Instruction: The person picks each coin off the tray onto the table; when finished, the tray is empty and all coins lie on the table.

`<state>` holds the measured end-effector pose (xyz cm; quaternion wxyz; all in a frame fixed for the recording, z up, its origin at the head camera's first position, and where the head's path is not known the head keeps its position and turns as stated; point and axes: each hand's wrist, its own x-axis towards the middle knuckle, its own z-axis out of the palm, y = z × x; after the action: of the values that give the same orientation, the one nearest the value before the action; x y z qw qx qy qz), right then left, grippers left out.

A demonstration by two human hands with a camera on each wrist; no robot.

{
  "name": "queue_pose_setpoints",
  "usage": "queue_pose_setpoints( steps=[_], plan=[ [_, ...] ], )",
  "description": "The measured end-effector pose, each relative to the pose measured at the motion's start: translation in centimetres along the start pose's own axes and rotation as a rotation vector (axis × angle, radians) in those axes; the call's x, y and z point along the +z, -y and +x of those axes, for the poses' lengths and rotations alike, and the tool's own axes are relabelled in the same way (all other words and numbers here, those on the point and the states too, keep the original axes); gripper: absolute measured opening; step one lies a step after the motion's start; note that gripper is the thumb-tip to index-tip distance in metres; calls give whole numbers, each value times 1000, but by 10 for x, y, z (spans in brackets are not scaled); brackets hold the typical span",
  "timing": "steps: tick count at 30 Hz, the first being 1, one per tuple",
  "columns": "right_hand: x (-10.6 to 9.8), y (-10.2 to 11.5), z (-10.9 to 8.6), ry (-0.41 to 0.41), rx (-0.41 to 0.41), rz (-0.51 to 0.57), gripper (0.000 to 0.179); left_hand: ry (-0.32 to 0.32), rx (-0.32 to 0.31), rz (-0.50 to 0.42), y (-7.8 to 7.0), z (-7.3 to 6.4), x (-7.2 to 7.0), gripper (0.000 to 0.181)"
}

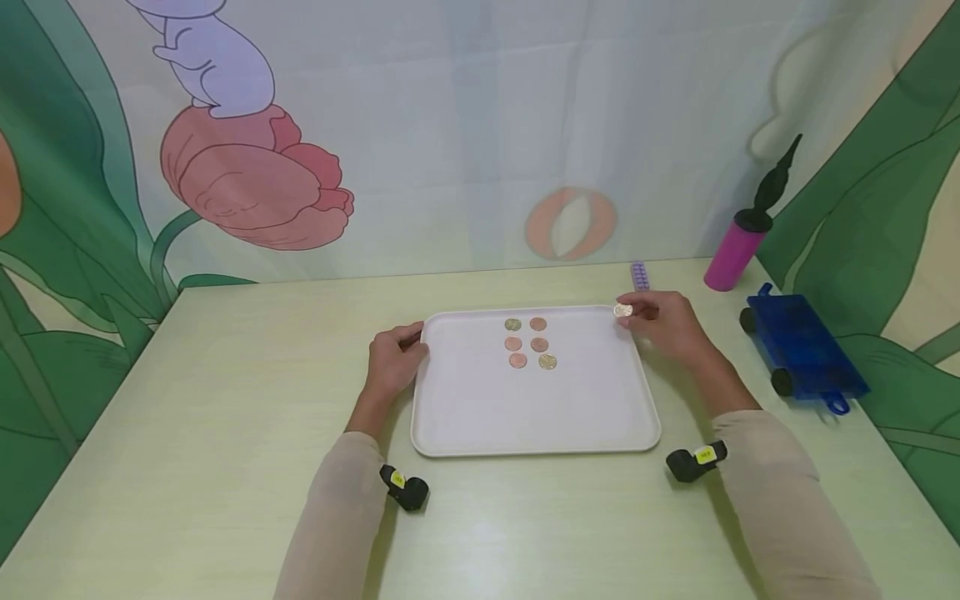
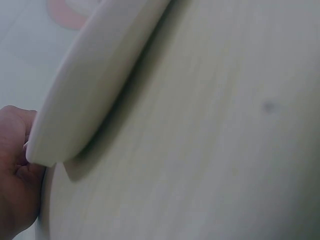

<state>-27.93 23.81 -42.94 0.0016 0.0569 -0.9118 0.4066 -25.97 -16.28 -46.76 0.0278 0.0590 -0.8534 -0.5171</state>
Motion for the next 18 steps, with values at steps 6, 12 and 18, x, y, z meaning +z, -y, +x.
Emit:
queue_pose_setpoints(
  steps=[6,12,18],
  plan=[
    [-14,-19,-1,-69,89,-2,44,-5,1,7,0,0,0,44],
    [-26,-43,-3,-139,132,-18,47,-5,10,13,1,1,0,45],
    [-33,-59,-3,-169,199,-32,47,-5,14,15,1,1,0,45]
  ],
)
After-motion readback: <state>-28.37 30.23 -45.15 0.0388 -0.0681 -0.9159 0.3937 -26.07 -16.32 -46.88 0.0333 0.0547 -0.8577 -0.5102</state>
